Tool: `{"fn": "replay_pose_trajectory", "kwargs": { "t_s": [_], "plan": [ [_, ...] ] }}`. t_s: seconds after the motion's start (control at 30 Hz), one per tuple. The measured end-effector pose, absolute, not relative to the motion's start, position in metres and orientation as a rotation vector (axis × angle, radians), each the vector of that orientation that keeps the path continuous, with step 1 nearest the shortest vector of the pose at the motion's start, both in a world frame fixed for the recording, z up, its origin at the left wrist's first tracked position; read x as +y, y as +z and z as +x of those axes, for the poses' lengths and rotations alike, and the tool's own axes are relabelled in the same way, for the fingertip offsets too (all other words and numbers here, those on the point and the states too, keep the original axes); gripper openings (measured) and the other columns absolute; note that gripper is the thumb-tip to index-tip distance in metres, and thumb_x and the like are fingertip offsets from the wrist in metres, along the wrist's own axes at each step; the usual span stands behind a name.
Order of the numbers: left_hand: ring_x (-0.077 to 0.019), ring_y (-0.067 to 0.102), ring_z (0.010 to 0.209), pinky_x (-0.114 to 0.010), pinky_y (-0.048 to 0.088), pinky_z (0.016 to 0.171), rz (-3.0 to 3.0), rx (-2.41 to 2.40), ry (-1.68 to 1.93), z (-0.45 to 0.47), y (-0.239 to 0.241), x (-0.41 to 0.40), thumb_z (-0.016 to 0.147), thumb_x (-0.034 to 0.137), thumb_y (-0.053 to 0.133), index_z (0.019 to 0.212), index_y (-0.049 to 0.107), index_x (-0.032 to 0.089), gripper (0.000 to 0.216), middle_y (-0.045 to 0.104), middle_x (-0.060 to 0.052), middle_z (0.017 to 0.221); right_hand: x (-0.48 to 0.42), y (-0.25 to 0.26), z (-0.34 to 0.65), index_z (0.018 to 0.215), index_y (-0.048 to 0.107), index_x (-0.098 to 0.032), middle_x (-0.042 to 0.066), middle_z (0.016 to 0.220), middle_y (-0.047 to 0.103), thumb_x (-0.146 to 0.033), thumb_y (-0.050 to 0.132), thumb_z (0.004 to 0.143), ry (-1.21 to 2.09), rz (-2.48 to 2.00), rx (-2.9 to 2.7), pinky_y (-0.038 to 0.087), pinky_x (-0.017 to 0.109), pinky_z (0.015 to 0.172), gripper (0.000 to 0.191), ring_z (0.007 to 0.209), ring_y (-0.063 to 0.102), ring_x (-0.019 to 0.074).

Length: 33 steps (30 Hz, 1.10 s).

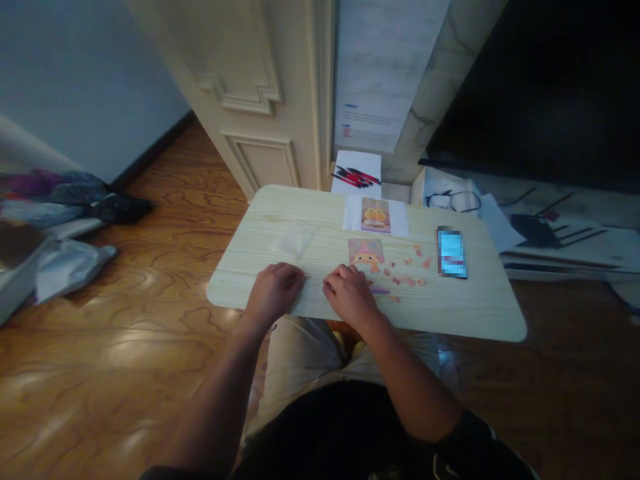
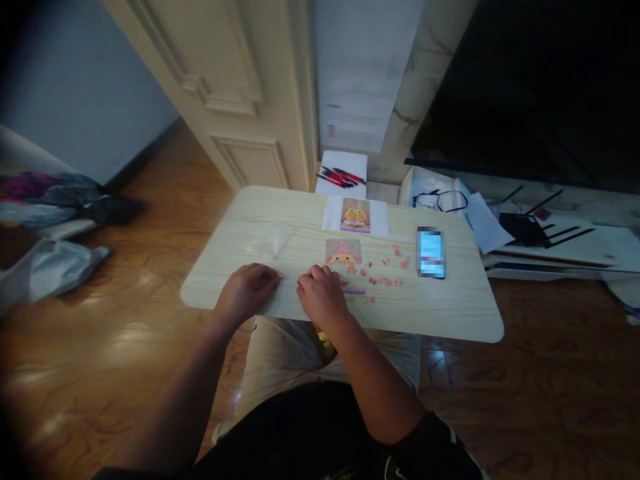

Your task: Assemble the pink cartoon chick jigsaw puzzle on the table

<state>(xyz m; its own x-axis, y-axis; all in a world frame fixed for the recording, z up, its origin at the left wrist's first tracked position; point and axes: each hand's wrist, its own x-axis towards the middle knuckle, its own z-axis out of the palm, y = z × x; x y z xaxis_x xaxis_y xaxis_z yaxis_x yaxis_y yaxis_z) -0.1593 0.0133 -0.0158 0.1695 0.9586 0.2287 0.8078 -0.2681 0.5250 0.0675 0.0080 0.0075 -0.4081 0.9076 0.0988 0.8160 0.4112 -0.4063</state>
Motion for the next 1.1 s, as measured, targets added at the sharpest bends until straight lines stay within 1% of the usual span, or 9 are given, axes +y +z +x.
{"fn": "replay_pose_trajectory", "kwargs": {
  "t_s": [0.1, 0.2, 0.4, 0.53, 0.63, 0.77, 0.87, 0.97, 1.1],
  "plan": [
    [-0.0218, 0.068, 0.085, -0.034, 0.053, 0.080, 2.029, 1.673, 0.829, -0.148, -0.013, 0.015, 0.093, 0.040, 0.064, 0.096, 0.074, 0.025, 0.019, 0.075, -0.003, 0.089, 0.003, 0.007, 0.079, 0.116, 0.073, -0.025, 0.007, 0.110, 0.067, -0.030, 0.068, 0.096, 0.512, -1.447, -2.227, 0.046, 0.040, 0.101, 0.021, 0.110, 0.057, 0.0248],
    [-0.0195, 0.069, 0.087, -0.032, 0.054, 0.081, 1.977, 1.493, 0.903, -0.119, -0.008, 0.013, 0.094, 0.040, 0.065, 0.100, 0.076, 0.026, 0.019, 0.077, -0.002, 0.093, 0.001, 0.009, 0.098, 0.128, 0.067, -0.023, 0.009, 0.119, 0.068, -0.025, 0.064, 0.098, 0.626, -1.356, -2.016, 0.049, 0.038, 0.102, 0.031, 0.114, 0.061, 0.0230],
    [-0.0189, 0.070, 0.085, -0.034, 0.055, 0.079, 2.058, 1.205, 0.912, -0.049, 0.000, 0.011, 0.096, 0.038, 0.065, 0.099, 0.077, 0.027, 0.017, 0.078, -0.003, 0.093, -0.003, 0.012, 0.150, 0.107, 0.073, -0.023, 0.006, 0.104, 0.074, -0.019, 0.060, 0.097, 0.773, -1.362, -1.898, 0.053, 0.035, 0.093, 0.017, 0.101, 0.068, 0.0208],
    [-0.0221, 0.069, 0.103, -0.041, 0.054, 0.092, 2.293, 1.102, 0.878, -0.034, -0.005, 0.010, 0.095, 0.034, 0.065, 0.112, 0.077, 0.029, 0.021, 0.076, -0.006, 0.112, -0.005, 0.005, 0.184, 0.104, 0.074, -0.023, 0.006, 0.104, 0.076, -0.020, 0.062, 0.095, 0.683, -1.477, -1.813, 0.054, 0.036, 0.091, 0.015, 0.098, 0.069, 0.0215],
    [-0.0248, 0.067, 0.109, -0.045, 0.052, 0.095, 2.455, 1.057, 0.779, -0.039, -0.010, 0.006, 0.094, 0.033, 0.065, 0.116, 0.077, 0.031, 0.025, 0.073, -0.007, 0.121, -0.004, -0.002, 0.201, 0.105, 0.075, -0.022, 0.007, 0.107, 0.076, -0.018, 0.061, 0.094, 0.641, -1.535, -1.806, 0.054, 0.038, 0.094, 0.018, 0.101, 0.070, 0.0225],
    [-0.0250, 0.066, 0.106, -0.045, 0.051, 0.094, 2.511, 1.094, 0.726, -0.048, -0.012, 0.004, 0.094, 0.032, 0.063, 0.109, 0.079, 0.029, 0.022, 0.074, -0.007, 0.118, 0.005, -0.006, 0.204, 0.107, 0.076, -0.022, 0.007, 0.108, 0.076, -0.016, 0.060, 0.094, 0.639, -1.532, -1.800, 0.054, 0.037, 0.095, 0.021, 0.102, 0.070, 0.0217],
    [-0.0246, 0.065, 0.108, -0.044, 0.050, 0.096, 2.487, 1.165, 0.759, -0.048, -0.012, 0.007, 0.094, 0.032, 0.063, 0.110, 0.078, 0.029, 0.022, 0.072, -0.007, 0.120, 0.019, -0.001, 0.194, 0.103, 0.077, -0.022, 0.006, 0.106, 0.077, -0.015, 0.060, 0.094, 0.629, -1.498, -1.859, 0.053, 0.036, 0.095, 0.021, 0.102, 0.070, 0.0211],
    [-0.0276, 0.062, 0.114, -0.047, 0.049, 0.097, 2.462, 1.344, 0.783, -0.042, -0.011, 0.015, 0.093, 0.034, 0.064, 0.114, 0.076, 0.029, 0.025, 0.068, -0.009, 0.129, 0.037, 0.007, 0.179, 0.102, 0.078, -0.023, 0.005, 0.105, 0.077, -0.014, 0.062, 0.093, 0.617, -1.517, -1.909, 0.052, 0.035, 0.094, 0.020, 0.100, 0.070, 0.0207],
    [-0.0331, 0.055, 0.126, -0.053, 0.045, 0.101, 2.494, 1.438, 0.712, -0.034, -0.008, 0.021, 0.092, 0.040, 0.065, 0.119, 0.074, 0.031, 0.030, 0.061, -0.008, 0.143, 0.054, 0.013, 0.163, 0.097, 0.078, -0.025, 0.003, 0.095, 0.079, -0.018, 0.069, 0.091, 0.633, -1.672, -1.981, 0.053, 0.033, 0.084, 0.013, 0.087, 0.071, 0.0209]
  ]
}}
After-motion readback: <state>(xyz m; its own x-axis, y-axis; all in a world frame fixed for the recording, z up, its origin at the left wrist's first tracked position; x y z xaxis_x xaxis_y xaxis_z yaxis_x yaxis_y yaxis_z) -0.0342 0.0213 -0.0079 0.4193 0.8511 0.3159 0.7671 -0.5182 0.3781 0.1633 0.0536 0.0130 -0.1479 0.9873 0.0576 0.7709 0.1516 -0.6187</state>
